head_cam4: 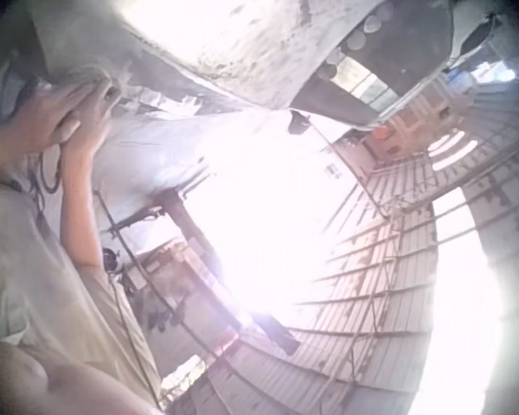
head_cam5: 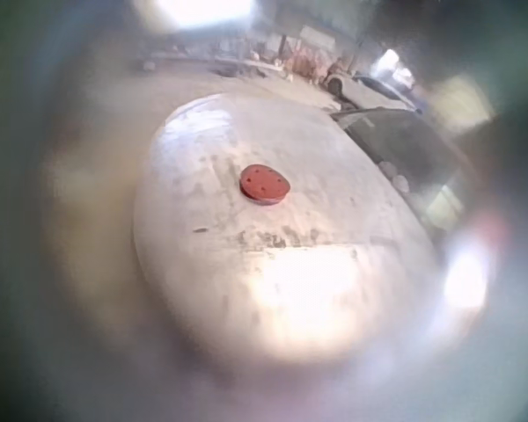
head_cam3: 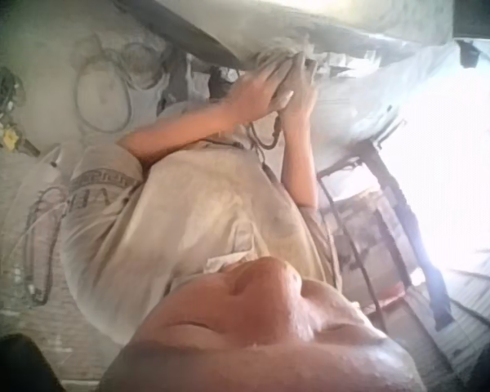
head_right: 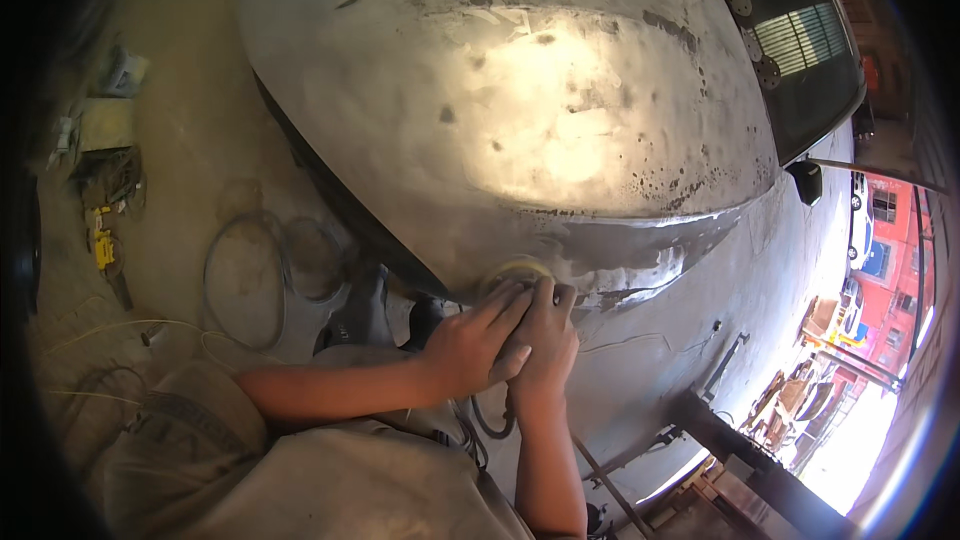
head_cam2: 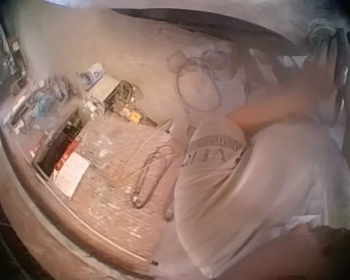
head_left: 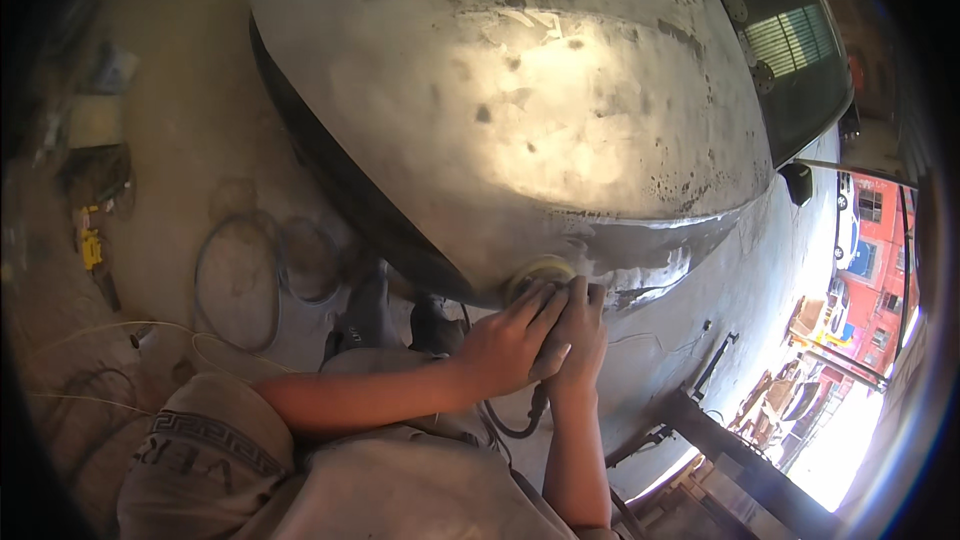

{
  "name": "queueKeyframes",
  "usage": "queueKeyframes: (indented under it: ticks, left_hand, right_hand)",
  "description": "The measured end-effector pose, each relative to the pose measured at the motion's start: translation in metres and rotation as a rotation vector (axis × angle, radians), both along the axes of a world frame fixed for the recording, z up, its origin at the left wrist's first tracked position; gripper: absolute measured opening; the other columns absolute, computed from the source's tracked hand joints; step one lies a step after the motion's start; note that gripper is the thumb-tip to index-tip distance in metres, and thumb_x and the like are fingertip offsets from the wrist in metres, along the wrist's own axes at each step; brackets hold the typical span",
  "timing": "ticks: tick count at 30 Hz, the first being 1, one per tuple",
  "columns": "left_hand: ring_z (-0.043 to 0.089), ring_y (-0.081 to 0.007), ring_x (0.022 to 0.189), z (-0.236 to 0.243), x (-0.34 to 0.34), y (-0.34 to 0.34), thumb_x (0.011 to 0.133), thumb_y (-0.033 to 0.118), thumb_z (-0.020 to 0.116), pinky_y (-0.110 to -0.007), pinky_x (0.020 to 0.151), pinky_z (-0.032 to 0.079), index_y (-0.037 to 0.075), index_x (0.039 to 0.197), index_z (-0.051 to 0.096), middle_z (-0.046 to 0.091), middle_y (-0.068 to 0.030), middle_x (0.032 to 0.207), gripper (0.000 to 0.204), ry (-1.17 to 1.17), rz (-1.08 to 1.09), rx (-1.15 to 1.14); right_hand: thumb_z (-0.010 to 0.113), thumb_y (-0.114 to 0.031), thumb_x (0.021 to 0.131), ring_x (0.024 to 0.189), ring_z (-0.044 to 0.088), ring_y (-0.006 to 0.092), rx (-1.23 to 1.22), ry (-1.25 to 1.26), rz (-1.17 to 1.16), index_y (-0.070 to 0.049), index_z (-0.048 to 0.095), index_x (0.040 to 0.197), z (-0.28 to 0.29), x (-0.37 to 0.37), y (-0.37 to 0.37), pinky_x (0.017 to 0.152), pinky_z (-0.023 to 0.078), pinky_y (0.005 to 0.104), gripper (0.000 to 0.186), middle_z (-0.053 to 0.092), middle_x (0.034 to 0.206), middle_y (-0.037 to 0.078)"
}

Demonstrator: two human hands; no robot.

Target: The person uses a pneumatic orbital sander to smooth the surface of a car hood. They move the sander across the hood in overlapping passes, occasionally pausing to wipe the surface with their hand. The hood appears to be in a prepped state with filler or primer applied.

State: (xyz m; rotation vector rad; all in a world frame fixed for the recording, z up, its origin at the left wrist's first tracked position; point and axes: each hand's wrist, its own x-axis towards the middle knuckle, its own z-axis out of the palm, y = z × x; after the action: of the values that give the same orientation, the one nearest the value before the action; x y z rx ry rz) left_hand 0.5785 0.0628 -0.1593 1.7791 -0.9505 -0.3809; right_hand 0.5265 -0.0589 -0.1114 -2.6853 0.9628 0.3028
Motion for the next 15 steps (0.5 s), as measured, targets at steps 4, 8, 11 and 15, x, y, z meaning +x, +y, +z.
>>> queueKeyframes:
  ticks: [4,8,11,15]
  left_hand:
    - [0.063,-0.0442,0.138,0.002,0.002,0.001,0.102,0.036,0.065,-0.047,0.098,0.063,-0.012,0.148,0.054,0.060,-0.0337,0.148,0.067,-0.006,-0.030,0.019]
    - [0.063,-0.0442,0.138,0.002,-0.009,0.003,0.102,0.036,0.064,-0.046,0.099,0.063,-0.010,0.148,0.055,0.060,-0.0335,0.148,0.066,-0.002,-0.054,0.019]
    - [0.063,-0.0439,0.138,0.003,0.006,-0.011,0.102,0.036,0.064,-0.045,0.100,0.063,-0.009,0.147,0.056,0.061,-0.0333,0.147,0.065,-0.013,-0.016,0.006]
    - [0.063,-0.0438,0.138,-0.001,0.000,-0.016,0.102,0.036,0.065,-0.046,0.100,0.063,-0.008,0.147,0.057,0.061,-0.0328,0.147,0.064,-0.051,-0.071,0.003]
  right_hand:
    - [0.066,-0.024,0.099,0.090,0.073,0.0513,0.022,-0.011,-0.067,-0.009,0.054,0.122,0.001,0.000,0.001,0.070,0.058,0.0603,0.030,0.058,0.130,0.023]
    - [0.066,-0.022,0.098,0.089,0.073,0.0518,0.022,0.024,-0.082,-0.008,0.053,0.121,0.006,-0.013,0.006,0.070,0.058,0.0599,0.030,0.059,0.129,0.023]
    - [0.066,-0.022,0.098,0.089,0.072,0.0520,-0.001,-0.050,-0.050,-0.008,0.053,0.121,0.008,0.010,-0.007,0.071,0.059,0.0592,0.029,0.059,0.128,0.022]
    - [0.069,-0.020,0.096,0.093,0.072,0.0515,0.038,-0.069,-0.115,-0.008,0.053,0.120,0.001,-0.007,-0.012,0.072,0.059,0.0581,0.031,0.059,0.127,0.022]
